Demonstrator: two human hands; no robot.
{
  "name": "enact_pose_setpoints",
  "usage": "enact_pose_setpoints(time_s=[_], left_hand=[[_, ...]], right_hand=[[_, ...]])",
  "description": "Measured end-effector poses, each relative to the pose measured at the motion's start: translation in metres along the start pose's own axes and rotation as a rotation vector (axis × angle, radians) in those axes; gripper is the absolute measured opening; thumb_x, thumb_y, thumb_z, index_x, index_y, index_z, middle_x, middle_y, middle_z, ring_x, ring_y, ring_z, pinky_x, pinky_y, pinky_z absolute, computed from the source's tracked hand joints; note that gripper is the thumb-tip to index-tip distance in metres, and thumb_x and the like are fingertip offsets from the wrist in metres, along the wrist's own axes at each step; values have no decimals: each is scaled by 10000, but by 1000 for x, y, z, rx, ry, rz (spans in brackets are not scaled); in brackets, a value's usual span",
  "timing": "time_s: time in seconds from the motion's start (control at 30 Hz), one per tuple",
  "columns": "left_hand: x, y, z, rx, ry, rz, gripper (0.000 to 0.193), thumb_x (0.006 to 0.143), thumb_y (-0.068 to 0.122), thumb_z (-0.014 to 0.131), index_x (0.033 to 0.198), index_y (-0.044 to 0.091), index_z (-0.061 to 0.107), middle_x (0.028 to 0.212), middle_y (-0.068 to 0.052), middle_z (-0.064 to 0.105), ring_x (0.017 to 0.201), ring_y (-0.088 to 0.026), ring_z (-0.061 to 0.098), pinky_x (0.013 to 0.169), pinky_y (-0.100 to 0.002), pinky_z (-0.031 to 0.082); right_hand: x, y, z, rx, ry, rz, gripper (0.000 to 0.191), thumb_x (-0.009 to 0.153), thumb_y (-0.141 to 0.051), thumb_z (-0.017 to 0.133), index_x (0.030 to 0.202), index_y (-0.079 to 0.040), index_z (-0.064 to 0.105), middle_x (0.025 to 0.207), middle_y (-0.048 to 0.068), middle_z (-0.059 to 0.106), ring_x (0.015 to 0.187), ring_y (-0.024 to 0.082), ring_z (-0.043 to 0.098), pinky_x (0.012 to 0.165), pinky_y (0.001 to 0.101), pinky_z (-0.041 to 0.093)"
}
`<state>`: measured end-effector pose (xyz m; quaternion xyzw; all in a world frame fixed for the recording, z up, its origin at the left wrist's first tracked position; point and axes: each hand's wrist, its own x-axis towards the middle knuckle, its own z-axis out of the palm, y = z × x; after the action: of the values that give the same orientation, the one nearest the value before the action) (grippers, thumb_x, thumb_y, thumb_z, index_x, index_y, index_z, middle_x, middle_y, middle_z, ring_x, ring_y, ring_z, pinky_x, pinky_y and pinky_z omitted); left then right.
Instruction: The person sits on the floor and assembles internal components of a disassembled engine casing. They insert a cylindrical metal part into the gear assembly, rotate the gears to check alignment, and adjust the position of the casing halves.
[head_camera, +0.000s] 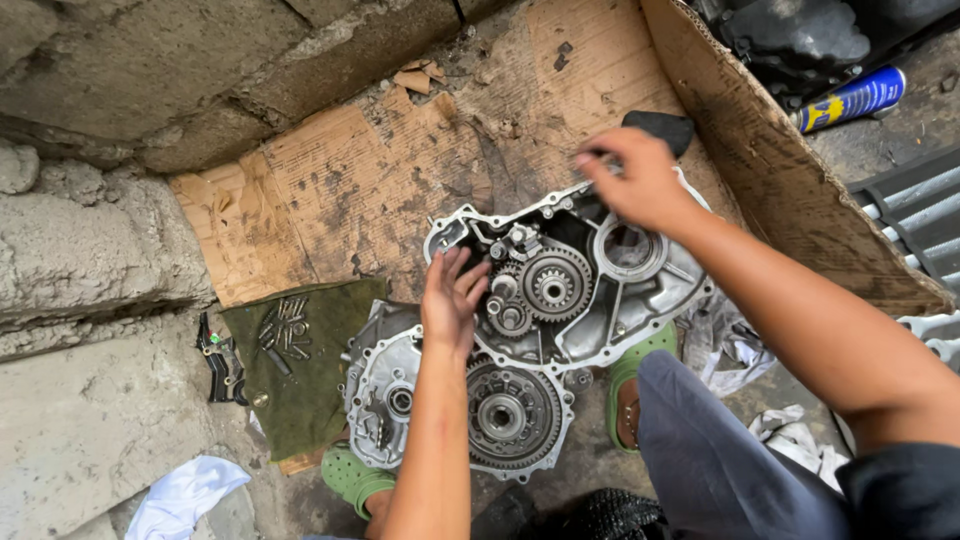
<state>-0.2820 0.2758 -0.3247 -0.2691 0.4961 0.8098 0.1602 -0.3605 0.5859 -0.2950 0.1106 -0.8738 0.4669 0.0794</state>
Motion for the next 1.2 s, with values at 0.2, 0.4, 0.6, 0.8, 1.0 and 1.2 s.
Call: enact_pose_setpoints(time_s=[0.2,0.4,0.6,0.8,1.0,1.2], left_hand=[[45,-4,4,36,-32,-198,946,916,673,457,1529,-35,323,1535,-185,444,1007,-309,694,760,-342,497],[55,-21,-3,-83,67,-195,763,825,567,477,1331,-4,506,1325,-146,658,716,-234,607,540,-314,363],[65,-27,-4,-172,154,-226,494,828,470,493,1108,69,563,1141,-132,707,622,-211,492,515,-328,349],[41,-19,4,51,75,-189,379,942,430,636,1128,110,715,1221,-51,710,588,-73,387,519,-230,306],[37,-8,15,70,95,-228,381,932,383,643,1181,98,692,1345,-42,693,546,-58,370,516,-234,330],[44,-11,-7,-91,-11,-240,493,951,426,542,1267,54,613,1312,-56,709,484,-97,349,547,-292,363]], right_hand=[[-46,56,-53,-349,85,307,348,1013,-325,699,1228,-52,692,1124,208,705,1089,395,646,953,458,497],[-61,68,-42,-60,-59,687,624,1005,-483,553,1502,-121,448,1137,209,702,1070,370,669,952,439,495],[-65,76,-41,-32,-84,655,589,1013,-532,536,1419,-107,568,1182,220,692,1106,353,663,956,419,488],[-65,76,-37,6,-176,728,571,1008,-567,505,1231,-82,708,1081,192,742,1035,300,703,924,394,503],[-61,70,-42,-7,-91,663,521,1008,-511,575,1244,-58,674,1081,208,713,1008,322,677,895,402,500],[-45,-5,-31,-73,239,-91,174,1011,-158,735,1125,-45,668,1075,138,670,1020,296,662,941,396,523]])
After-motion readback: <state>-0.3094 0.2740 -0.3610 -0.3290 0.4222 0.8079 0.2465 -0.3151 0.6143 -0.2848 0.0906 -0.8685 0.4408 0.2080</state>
